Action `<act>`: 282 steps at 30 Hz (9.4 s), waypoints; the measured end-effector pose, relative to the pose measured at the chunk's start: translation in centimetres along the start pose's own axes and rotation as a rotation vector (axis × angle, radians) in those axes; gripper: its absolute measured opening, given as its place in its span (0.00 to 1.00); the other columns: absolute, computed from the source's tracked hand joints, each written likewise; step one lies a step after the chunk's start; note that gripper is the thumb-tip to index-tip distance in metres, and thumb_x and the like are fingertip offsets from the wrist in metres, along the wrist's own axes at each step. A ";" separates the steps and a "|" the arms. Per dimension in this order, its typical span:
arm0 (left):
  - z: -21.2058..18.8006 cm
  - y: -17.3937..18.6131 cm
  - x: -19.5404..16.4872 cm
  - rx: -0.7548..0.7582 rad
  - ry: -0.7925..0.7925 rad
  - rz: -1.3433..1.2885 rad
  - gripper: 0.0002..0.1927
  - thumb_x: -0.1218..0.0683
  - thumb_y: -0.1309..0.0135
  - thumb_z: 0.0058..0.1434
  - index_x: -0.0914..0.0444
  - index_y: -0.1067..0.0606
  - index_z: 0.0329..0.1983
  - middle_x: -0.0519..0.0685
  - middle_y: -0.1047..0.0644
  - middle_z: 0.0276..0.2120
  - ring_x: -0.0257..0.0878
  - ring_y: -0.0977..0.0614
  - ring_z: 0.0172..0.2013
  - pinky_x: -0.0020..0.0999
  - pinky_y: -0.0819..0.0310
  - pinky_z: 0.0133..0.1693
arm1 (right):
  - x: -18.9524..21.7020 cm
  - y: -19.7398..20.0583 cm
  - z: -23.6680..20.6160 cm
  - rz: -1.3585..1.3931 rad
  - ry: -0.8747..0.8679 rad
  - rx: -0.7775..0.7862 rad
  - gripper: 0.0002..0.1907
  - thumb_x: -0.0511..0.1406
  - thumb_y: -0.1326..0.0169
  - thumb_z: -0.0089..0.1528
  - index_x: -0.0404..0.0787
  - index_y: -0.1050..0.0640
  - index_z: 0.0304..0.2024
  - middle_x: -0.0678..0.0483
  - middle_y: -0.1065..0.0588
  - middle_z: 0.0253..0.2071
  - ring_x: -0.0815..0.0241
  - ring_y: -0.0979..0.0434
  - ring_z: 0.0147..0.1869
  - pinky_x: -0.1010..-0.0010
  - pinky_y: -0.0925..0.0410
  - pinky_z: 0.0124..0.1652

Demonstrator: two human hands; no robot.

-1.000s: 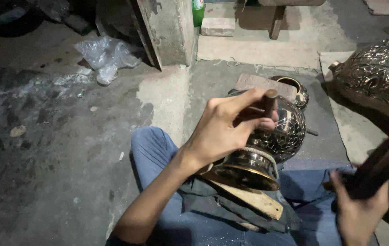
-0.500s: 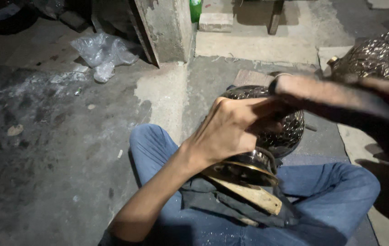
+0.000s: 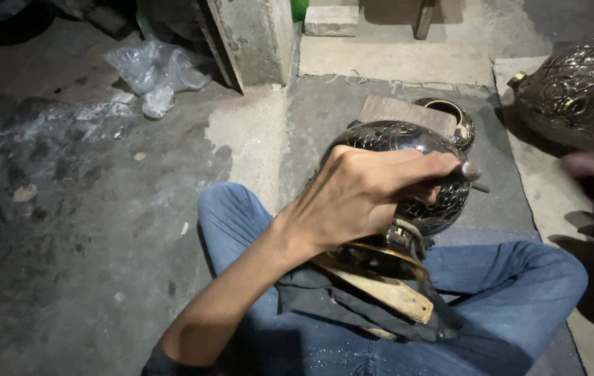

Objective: The person sits cross-legged and uses a small chisel and a wooden mallet to engrave a decorative pattern on a polished metal vessel. They repeatedly tap the chisel along the surface, rotating the vessel to access different areas.

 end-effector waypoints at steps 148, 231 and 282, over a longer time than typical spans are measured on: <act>0.5 0.2 -2.7 0.231 -0.213 0.174 0.28 0.68 0.49 0.65 0.48 0.25 0.62 0.40 0.19 0.34 0.32 0.16 0.31 0.25 0.19 0.31 | 2.4 1.3 -6.8 -0.028 0.252 -0.388 0.20 0.23 0.42 0.65 0.30 0.26 0.60 0.45 0.25 0.39 0.57 0.24 0.40 0.72 0.31 0.42; -8.8 -0.1 5.0 -0.304 0.408 -0.095 0.14 0.50 0.39 0.64 0.60 0.21 0.50 0.48 0.16 0.41 0.39 0.11 0.41 0.32 0.16 0.45 | 18.5 6.1 3.7 -0.655 0.677 0.051 0.41 0.29 0.45 0.54 0.59 0.33 0.70 0.55 0.22 0.38 0.62 0.21 0.35 0.67 0.24 0.40; -1.5 1.2 1.2 0.037 -0.067 -0.086 0.15 0.60 0.44 0.63 0.55 0.21 0.53 0.46 0.15 0.41 0.35 0.13 0.33 0.30 0.14 0.38 | 0.0 1.7 -3.6 -0.010 -0.061 -0.194 0.18 0.26 0.44 0.66 0.35 0.24 0.58 0.44 0.26 0.39 0.54 0.24 0.38 0.68 0.32 0.39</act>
Point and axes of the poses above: each hand's wrist, its own z-axis towards the middle knuckle, its own y-axis out of the back of the hand, x = y × z, the point moved 7 cm from there along z, towards the middle knuckle
